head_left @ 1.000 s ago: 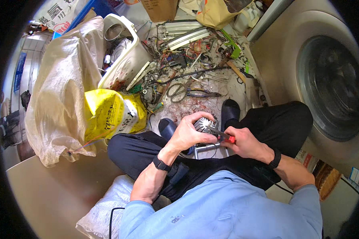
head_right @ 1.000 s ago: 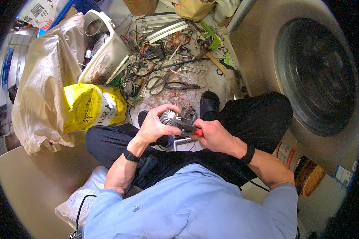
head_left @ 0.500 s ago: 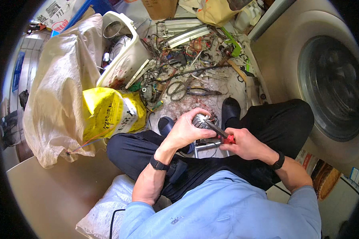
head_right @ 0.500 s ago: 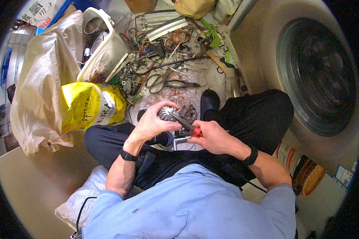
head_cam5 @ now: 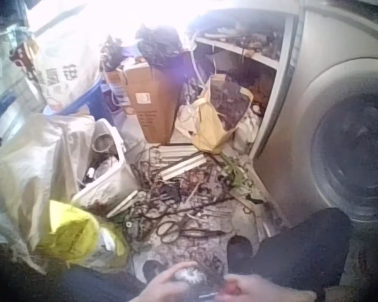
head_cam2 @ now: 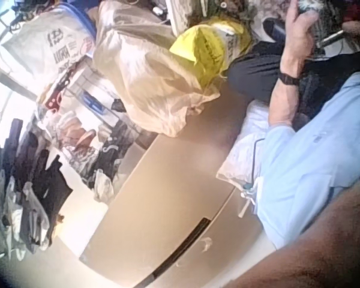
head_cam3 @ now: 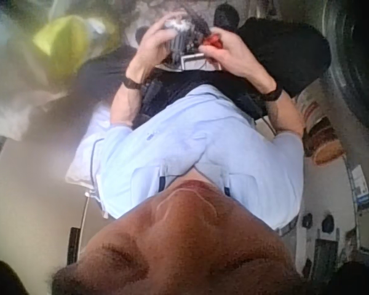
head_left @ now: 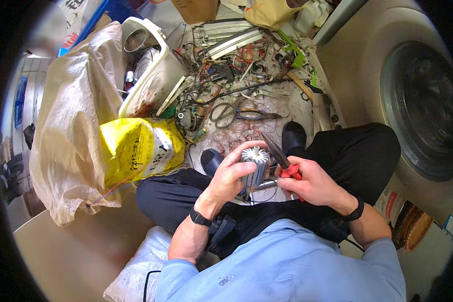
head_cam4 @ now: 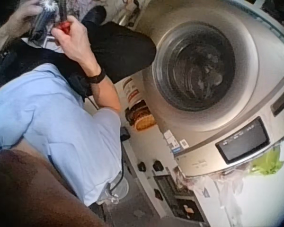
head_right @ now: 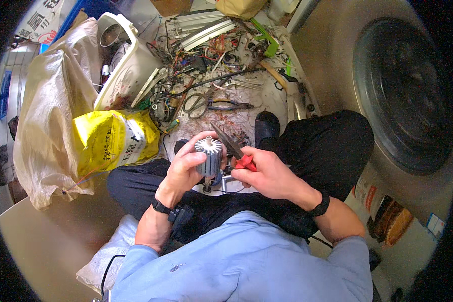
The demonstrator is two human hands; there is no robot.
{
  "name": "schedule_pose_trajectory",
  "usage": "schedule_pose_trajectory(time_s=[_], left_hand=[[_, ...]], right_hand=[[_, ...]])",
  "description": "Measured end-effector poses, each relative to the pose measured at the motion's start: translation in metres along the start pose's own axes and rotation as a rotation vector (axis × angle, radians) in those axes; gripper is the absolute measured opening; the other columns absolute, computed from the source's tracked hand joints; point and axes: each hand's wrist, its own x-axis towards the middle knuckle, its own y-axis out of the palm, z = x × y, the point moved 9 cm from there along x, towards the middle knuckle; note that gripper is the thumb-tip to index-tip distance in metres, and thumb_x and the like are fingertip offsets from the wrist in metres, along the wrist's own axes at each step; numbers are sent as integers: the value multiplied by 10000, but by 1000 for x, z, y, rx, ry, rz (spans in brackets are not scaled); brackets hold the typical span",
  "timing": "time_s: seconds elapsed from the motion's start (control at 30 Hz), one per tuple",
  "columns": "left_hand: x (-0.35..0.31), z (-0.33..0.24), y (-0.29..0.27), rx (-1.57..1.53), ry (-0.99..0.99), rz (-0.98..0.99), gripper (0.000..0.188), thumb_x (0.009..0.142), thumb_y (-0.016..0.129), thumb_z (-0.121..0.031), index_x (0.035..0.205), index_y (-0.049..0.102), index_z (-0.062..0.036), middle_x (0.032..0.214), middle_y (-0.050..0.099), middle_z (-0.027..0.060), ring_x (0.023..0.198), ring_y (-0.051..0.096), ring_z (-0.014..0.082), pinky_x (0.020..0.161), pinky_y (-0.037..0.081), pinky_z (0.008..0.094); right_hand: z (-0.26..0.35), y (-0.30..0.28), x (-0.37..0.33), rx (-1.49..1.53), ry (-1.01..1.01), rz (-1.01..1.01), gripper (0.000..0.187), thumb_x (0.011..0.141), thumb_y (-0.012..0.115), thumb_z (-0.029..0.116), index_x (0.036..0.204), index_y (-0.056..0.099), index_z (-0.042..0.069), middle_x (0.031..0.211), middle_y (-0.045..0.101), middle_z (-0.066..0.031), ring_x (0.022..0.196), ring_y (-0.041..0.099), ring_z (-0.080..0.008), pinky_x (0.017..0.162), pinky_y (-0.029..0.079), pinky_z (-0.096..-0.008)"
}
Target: Disassembling an electric motor using pliers and a screwdriver.
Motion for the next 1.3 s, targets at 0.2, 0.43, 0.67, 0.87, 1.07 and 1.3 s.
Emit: schedule_pose_trajectory(time_s=[0.2,0.43,0.67,0.87,1.07,1.3], left_hand=[[0,-3,17,-220,-68,106,664,936,616,-282,1531,438,-47,1252,673,181,1090,691,284,873,571,397],[3,9,15,-201,-87,32,611,951,584,-293,1502,457,-61,1208,674,155,1009,676,254,751,553,383],[2,16,11,-208,-112,11,604,967,574,-308,1506,445,-67,1195,664,145,993,667,245,735,551,390],[0,17,9,-233,-134,-10,584,997,597,-287,1511,426,-70,1197,658,155,1007,677,260,712,569,399],[-1,10,10,-181,-107,-12,587,992,622,-252,1513,420,-72,1161,665,161,995,685,265,614,557,366],[-2,-20,-10,267,114,-117,735,824,782,-207,1478,494,-36,1138,668,93,961,684,169,725,565,282]], right_hand=[[1,6,4,99,-3,-8,180,1004,712,135,1066,607,4,763,639,-5,667,599,-74,601,489,-275],[-11,6,11,190,37,-61,233,1001,723,186,990,569,12,757,651,-19,657,614,-89,596,495,-278],[-17,7,14,178,79,-28,195,1006,700,111,1126,598,-3,886,678,-36,721,677,-108,647,559,-267],[-14,8,14,167,71,-43,182,990,708,146,1012,599,2,762,677,-36,631,636,-106,581,508,-286],[-6,-4,12,-124,4,-29,188,962,706,108,1072,612,-10,792,700,-99,700,695,-209,654,547,-357],[38,-16,-5,-829,-498,-272,272,899,670,-10,1164,612,8,1006,687,-183,909,690,-394,784,553,-468]])
